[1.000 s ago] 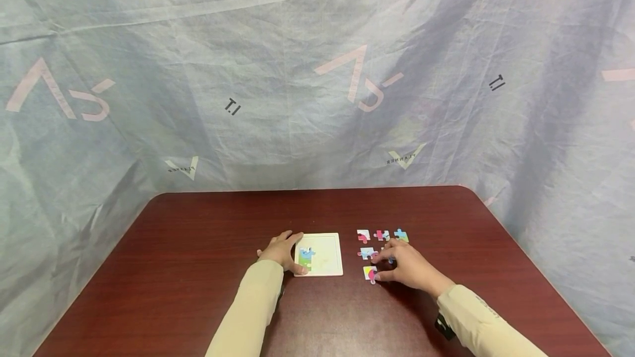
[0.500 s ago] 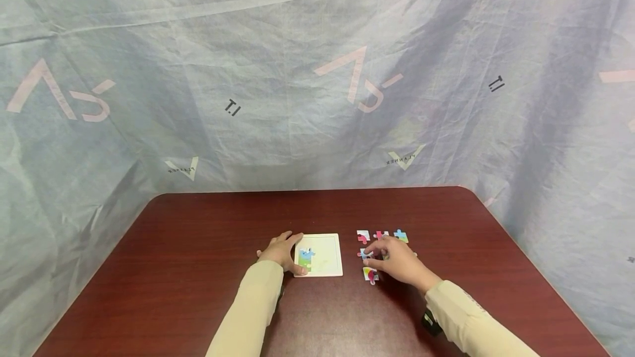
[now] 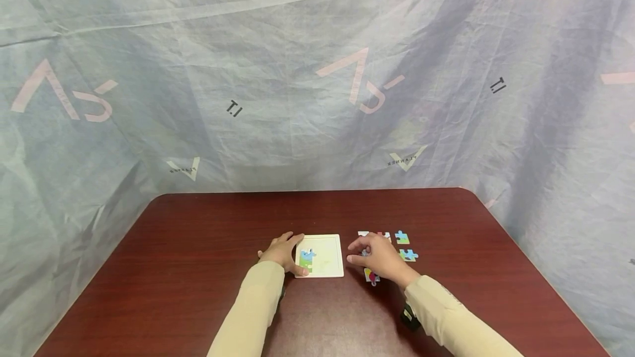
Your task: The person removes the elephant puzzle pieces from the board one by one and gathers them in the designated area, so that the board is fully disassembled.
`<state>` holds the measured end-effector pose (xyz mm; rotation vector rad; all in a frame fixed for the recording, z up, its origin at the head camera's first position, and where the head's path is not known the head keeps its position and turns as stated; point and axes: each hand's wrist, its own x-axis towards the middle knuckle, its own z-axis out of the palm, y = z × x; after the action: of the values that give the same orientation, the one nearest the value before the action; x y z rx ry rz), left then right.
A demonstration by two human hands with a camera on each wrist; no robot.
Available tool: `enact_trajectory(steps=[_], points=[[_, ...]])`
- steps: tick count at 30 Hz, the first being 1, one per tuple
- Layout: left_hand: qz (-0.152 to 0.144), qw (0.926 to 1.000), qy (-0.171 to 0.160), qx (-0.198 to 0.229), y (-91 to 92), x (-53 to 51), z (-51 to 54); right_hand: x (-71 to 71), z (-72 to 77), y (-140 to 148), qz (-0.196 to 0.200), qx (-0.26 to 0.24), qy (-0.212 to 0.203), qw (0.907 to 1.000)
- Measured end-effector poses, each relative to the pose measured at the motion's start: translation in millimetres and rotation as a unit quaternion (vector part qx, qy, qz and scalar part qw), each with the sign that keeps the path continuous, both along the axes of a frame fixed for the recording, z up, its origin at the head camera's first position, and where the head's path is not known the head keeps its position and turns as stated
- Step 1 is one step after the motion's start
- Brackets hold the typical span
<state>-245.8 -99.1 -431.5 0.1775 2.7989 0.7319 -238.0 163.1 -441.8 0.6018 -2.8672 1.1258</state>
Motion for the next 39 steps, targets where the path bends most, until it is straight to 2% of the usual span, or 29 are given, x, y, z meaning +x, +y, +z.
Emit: enact_trajectory(steps=[8,15,23,30,35,39], points=[[0.003,1.0000,-0.001,0.000,0.8,1.5,1.3,-2.9,2.4,-21.6,0.004,-0.009,-0.008,0.9999],[0.008,1.0000,-0.001,-0.002,2.3,0.6,1.2,-7.5,0.5,-40.0,0.008,0.008,-0.002,0.9999],[0.006,1.0000,-0.003,-0.002,2.2,3.2,6.0,-13.4,2.1,-56.7,0.028,0.036,0.003,0.9989],[0.012,0.9999,-0.001,-0.012,1.8,1.0,3.4,-14.3,3.3,-68.2,0.040,0.049,0.008,0.9980],[0.017,0.9998,-0.007,-0.008,2.0,-1.1,-0.1,-16.4,3.0,-76.4,0.038,0.075,0.006,0.9964],[0.018,0.9997,-0.011,-0.009,2.1,-1.8,-1.1,-19.5,2.9,-83.9,0.034,0.108,0.022,0.9934]])
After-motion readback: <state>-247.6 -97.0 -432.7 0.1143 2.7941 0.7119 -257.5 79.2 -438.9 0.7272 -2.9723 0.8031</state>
